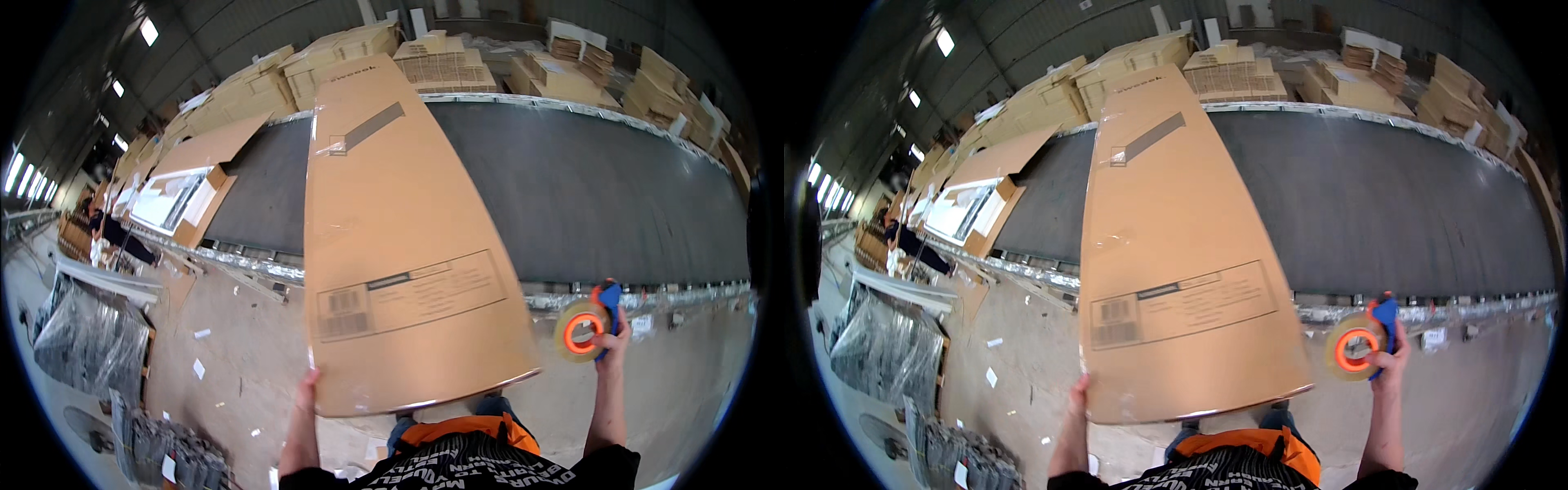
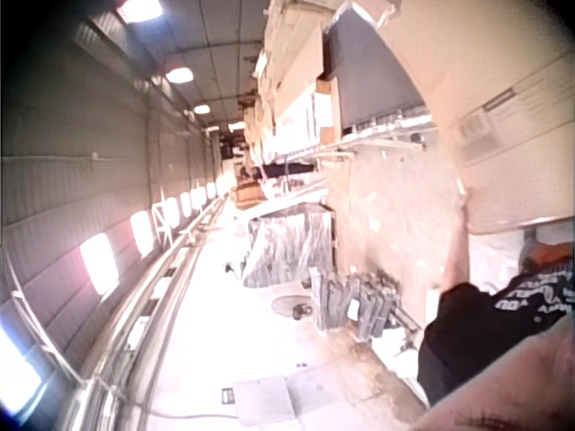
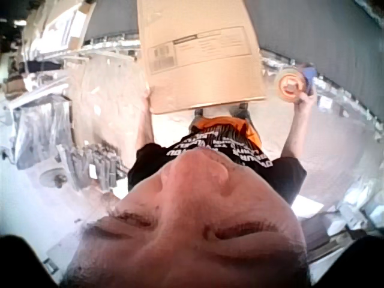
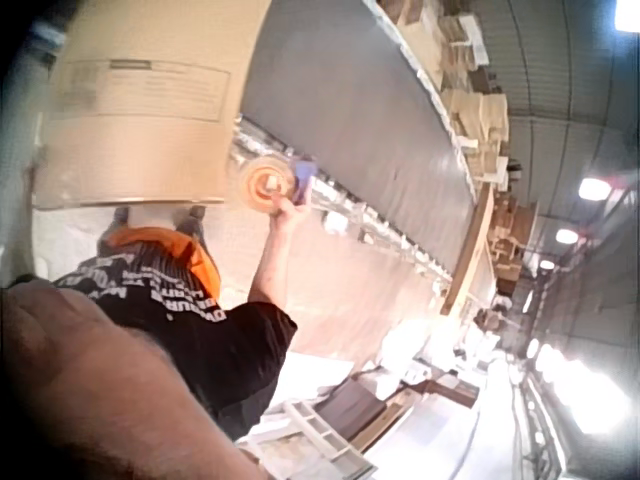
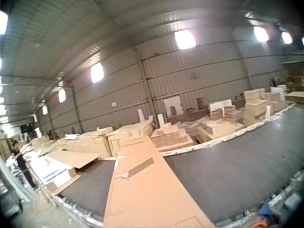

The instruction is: The person seals a long cardboard box with tape, then picks up white furniture panels and places them inside the box on a conveyor belt.

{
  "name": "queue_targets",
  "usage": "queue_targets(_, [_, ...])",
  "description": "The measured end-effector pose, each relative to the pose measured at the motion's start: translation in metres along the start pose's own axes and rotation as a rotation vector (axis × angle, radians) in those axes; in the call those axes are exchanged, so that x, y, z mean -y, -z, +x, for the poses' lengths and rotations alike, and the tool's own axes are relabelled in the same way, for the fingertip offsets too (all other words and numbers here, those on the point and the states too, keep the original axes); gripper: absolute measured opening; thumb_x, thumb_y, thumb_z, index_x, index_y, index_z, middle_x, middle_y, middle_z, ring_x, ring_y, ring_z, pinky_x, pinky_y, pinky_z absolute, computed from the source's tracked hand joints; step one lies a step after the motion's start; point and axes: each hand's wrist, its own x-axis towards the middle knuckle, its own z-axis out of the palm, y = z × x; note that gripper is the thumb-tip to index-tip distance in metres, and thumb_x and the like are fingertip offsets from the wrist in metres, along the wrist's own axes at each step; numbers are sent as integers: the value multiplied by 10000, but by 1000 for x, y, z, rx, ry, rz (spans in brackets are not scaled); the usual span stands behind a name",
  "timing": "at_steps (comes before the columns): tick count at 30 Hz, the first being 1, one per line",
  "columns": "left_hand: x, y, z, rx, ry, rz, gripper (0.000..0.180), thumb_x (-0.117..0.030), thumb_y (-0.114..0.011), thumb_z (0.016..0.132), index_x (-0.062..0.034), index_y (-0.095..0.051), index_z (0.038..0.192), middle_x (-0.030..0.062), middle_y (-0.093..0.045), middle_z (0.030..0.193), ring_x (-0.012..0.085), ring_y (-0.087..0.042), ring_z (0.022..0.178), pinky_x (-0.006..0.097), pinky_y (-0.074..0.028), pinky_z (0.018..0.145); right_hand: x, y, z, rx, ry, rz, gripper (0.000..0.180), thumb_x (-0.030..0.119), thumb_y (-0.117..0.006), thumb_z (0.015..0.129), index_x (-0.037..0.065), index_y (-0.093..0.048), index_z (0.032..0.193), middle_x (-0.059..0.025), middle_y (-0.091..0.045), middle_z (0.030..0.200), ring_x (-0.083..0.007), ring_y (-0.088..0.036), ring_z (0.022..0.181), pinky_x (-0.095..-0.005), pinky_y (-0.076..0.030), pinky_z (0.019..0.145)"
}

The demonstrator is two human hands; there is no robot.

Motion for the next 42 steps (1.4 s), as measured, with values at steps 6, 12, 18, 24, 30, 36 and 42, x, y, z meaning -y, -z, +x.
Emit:
queue_targets(6, [158,-346,-73,571,85,-96,599,-296,-595,895,5,-316,1332,150,-440,1255,246,-442,1147,395,-385,967,108,158,52,-309,353,-188,786,72,-623,543,-26,-485,1310,-89,-573,1197,-198,-571,1071,-316,-458,926])
queue_targets(12, [170,-650,-52,1202,-90,440,998,-433,-628,867,-7,28,1487,276,13,1517,326,3,1423,402,-96,1146,162,261,-23,-664,486,-127,635,103,-594,729,-24,-457,1336,-105,-569,1205,-191,-541,1098,-306,-421,944])
queue_targets(18, [121,-617,-33,1717,-446,640,824,-385,-610,878,-32,-177,1483,250,-377,1432,367,-451,1264,356,-357,1052,97,246,-25,-626,312,-33,623,57,-574,717,0,-473,1329,-84,-577,1197,-179,-549,1054,-299,-427,921])
queue_targets(24, [81,-354,98,1046,-143,633,618,-276,-640,898,-24,-389,1404,173,-496,1363,245,-491,1243,344,-407,1025,20,54,62,-474,212,81,641,-13,-567,677,-2,-486,1313,-87,-590,1133,-183,-575,1009,-304,-456,878])
queue_targets(30, [-10,-109,148,371,44,229,516,-157,-644,902,11,-449,1349,116,-558,1293,182,-531,1172,308,-421,1008,-40,-151,127,-294,81,167,506,27,-604,726,22,-529,1226,-66,-625,986,-172,-599,891,-318,-473,834])
queue_targets(36, [-60,-19,172,150,71,134,466,-137,-652,895,20,-490,1302,121,-602,1230,174,-556,1129,282,-430,977,-76,-292,188,-257,-123,120,296,33,-613,751,7,-588,1045,-39,-592,860,-150,-580,789,-295,-468,717])
queue_targets(42, [-70,42,181,20,36,84,491,-147,-667,881,47,-489,1296,144,-596,1229,187,-566,1124,280,-449,955,-127,-383,268,-162,-77,-21,299,28,-632,797,-11,-586,1090,-39,-601,907,-140,-577,852,-292,-471,769])
